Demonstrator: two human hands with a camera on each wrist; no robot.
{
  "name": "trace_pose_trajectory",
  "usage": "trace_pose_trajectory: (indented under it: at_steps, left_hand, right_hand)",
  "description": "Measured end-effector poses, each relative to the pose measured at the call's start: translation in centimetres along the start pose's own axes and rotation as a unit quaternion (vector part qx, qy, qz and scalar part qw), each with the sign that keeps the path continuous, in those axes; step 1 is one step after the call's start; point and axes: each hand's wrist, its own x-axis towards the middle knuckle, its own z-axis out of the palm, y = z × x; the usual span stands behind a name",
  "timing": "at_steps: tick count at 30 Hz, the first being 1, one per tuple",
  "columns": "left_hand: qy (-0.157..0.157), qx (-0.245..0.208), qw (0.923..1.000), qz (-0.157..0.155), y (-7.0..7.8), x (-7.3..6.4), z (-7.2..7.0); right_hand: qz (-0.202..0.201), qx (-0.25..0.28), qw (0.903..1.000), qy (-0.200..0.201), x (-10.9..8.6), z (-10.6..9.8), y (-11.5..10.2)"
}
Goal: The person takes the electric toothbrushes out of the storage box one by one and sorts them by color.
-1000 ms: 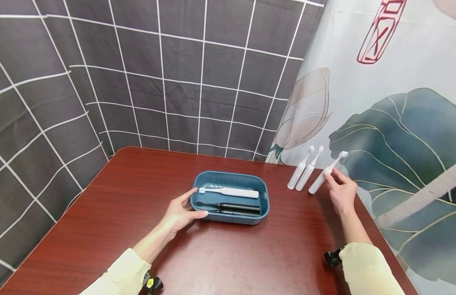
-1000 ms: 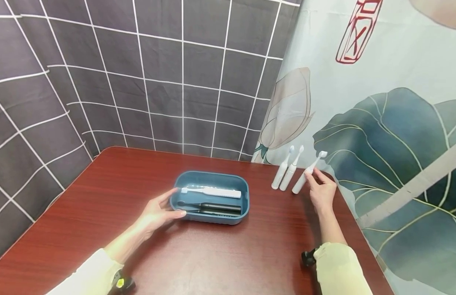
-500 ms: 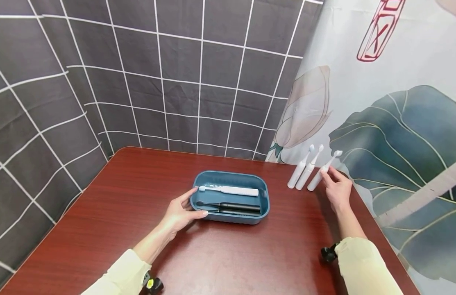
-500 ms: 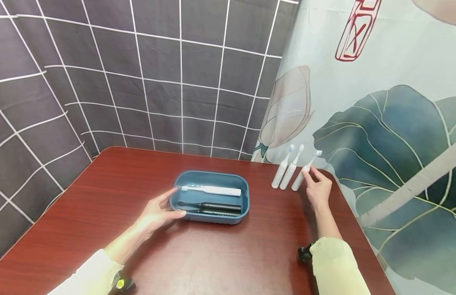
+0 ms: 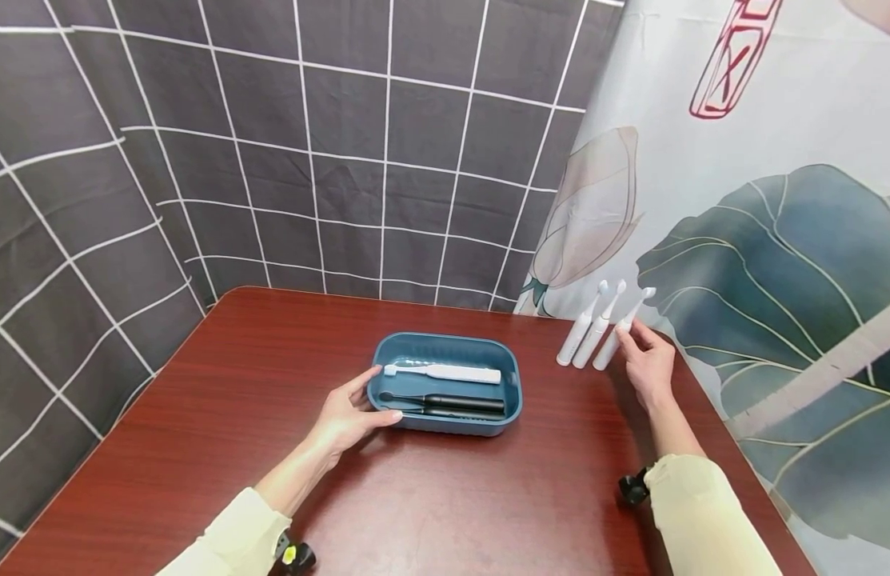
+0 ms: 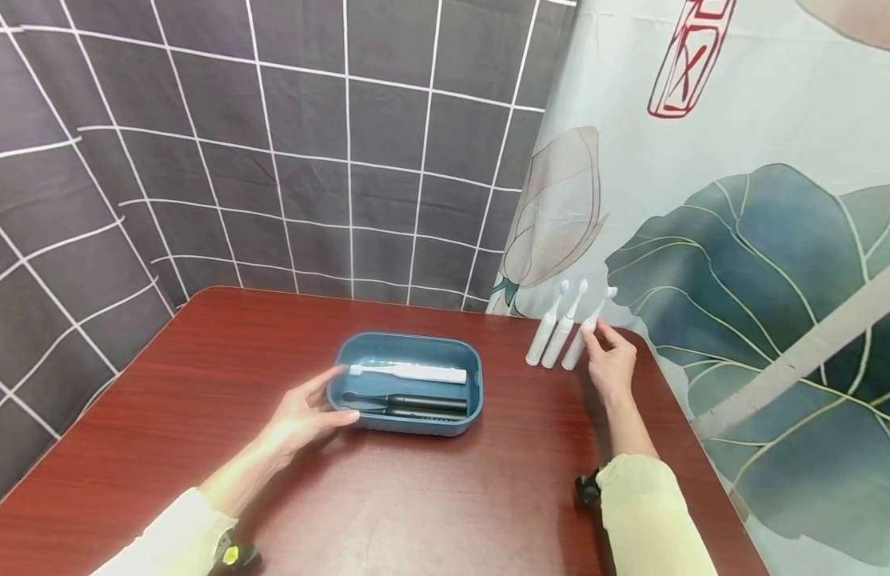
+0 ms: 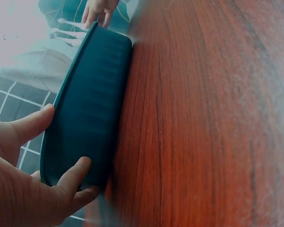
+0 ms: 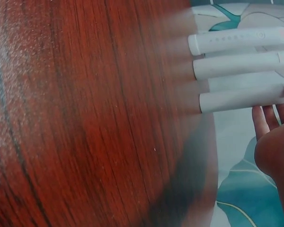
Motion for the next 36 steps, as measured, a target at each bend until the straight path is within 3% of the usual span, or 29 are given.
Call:
trace_pose_trajectory:
  at_steps: [22,30,36]
  left_hand:
    - [-0.003,-0.004,1.0,0.0,0.0,0.0,0.0]
    - [0.003,0.014,0.9998,-0.011,0.0,0.0,0.0]
    - [0.001,0.008,0.9999,-0.008,0.0,0.0,-0.1]
  right_hand:
    - [0.01,-0.049,0.9986,-0.013,-0.2,-0.2,0.0]
    - [0.018,-0.046,0.9984,-0.028,-0.5,-0.3,0.1]
    - [0.015,-0.099,0.9948,-0.016,-1.0,-0.9,-0.2]
